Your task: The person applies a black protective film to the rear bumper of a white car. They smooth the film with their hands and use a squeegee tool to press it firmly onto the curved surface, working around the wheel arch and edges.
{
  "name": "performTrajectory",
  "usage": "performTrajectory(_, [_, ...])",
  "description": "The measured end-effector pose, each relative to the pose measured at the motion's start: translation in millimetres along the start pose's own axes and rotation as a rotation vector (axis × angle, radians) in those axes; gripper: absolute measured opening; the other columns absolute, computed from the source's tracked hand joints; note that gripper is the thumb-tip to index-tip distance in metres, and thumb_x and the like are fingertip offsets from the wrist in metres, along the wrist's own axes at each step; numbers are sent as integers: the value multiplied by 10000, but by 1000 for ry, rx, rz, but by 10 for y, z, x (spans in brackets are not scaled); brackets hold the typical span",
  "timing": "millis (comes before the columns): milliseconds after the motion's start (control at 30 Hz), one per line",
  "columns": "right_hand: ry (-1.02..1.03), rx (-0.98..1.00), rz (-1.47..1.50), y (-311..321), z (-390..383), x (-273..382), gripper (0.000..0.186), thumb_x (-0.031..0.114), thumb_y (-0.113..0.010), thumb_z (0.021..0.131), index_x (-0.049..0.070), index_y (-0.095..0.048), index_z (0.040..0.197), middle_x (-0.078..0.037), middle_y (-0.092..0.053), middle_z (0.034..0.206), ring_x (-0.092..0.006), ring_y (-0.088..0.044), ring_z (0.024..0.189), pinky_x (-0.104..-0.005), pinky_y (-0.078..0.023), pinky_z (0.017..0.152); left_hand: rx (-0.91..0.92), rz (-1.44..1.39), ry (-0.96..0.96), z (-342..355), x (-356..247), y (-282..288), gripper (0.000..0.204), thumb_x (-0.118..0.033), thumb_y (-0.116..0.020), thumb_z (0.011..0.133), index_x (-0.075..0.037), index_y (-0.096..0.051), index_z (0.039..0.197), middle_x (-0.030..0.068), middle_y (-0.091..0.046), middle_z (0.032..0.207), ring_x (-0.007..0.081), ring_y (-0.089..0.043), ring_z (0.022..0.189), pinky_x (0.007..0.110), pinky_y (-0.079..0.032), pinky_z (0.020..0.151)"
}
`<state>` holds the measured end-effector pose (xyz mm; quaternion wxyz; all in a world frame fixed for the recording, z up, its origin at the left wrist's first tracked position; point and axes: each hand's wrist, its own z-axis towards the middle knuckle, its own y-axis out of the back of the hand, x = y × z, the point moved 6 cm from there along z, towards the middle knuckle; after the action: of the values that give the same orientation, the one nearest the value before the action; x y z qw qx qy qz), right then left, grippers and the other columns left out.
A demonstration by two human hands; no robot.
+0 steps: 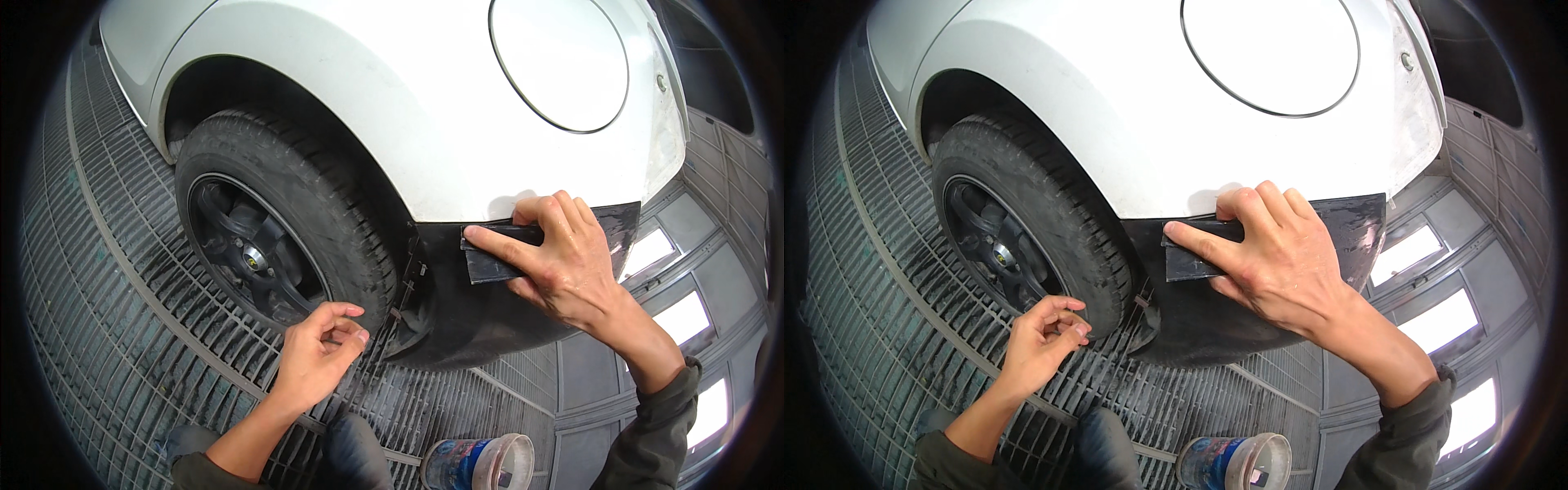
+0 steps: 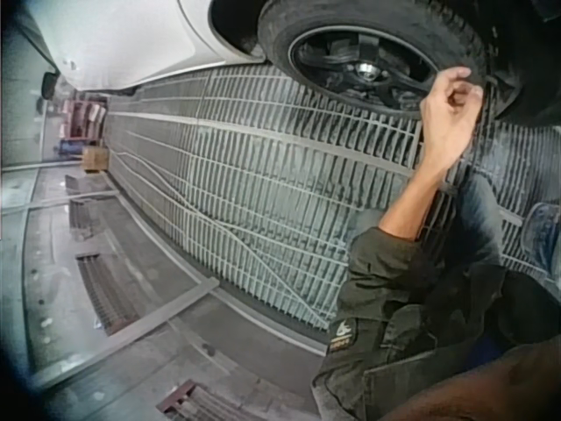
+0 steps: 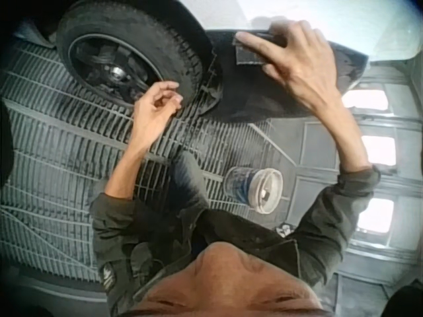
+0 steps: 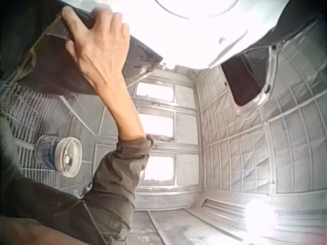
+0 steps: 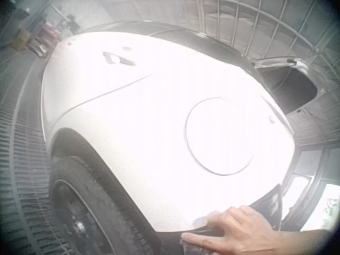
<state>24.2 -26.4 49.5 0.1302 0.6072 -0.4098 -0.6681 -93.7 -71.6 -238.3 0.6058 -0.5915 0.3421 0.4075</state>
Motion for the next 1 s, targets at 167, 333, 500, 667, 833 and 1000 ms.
performTrajectory(167, [-10, 3, 33, -28, -6, -27, 661, 359, -755, 748, 320, -746, 1408, -82, -507, 1058, -261, -496, 938, -417, -441, 841, -11, -1, 30, 23, 8, 27, 318, 34, -678, 1002, 7, -630, 1315, 87, -743, 1042, 135, -723, 925, 283, -590, 821])
performTrajectory(333, [13, -26, 37, -47, -18, -53, 668, 366, -746, 762, 321, -736, 1428, -79, -491, 1033, -262, -483, 923, -417, -427, 828, -22, 7, 32, 43, 12, 65, 309, 32, -677, 1000, 2, -639, 1305, 86, -747, 1040, 133, -726, 921, 278, -590, 815])
performTrajectory(500, [18, -36, -11, -24, -20, -13, 715, 366, -831, 760, 326, -689, 1460, -52, -530, 1074, -222, -508, 926, -378, -410, 805, -26, 19, 30, 67, 30, 91, 308, 27, -678, 997, 2, -644, 1302, 80, -754, 1030, 125, -726, 896, 269, -579, 792])
performTrajectory(667, [0, 9, 8, 29, 46, 10, 752, 327, -875, 729, 314, -689, 1458, -53, -535, 1080, -224, -518, 937, -377, -415, 809, -27, 11, 34, 56, 40, 103, 309, 29, -672, 995, -1, -646, 1301, 81, -755, 1031, 127, -726, 892, 272, -575, 788])
performTrajectory(833, [-20, 26, 31, 22, 96, 58, 719, 321, -882, 717, 268, -713, 1415, -51, -544, 1078, -222, -528, 957, -371, -419, 808, -9, 5, 16, 65, 38, 85, 301, 21, -673, 1001, -1, -647, 1299, 83, -754, 1044, 132, -726, 909, 276, -580, 794])
performTrajectory(1000, [9, -11, 40, 5, 152, 92, 667, 304, -815, 743, 269, -732, 1403, -74, -527, 1041, -251, -524, 944, -399, -426, 821, -28, 35, 13, 32, 97, 151, 297, 16, -675, 1006, -1, -644, 1302, 83, -751, 1057, 133, -724, 924, 280, -586, 805])
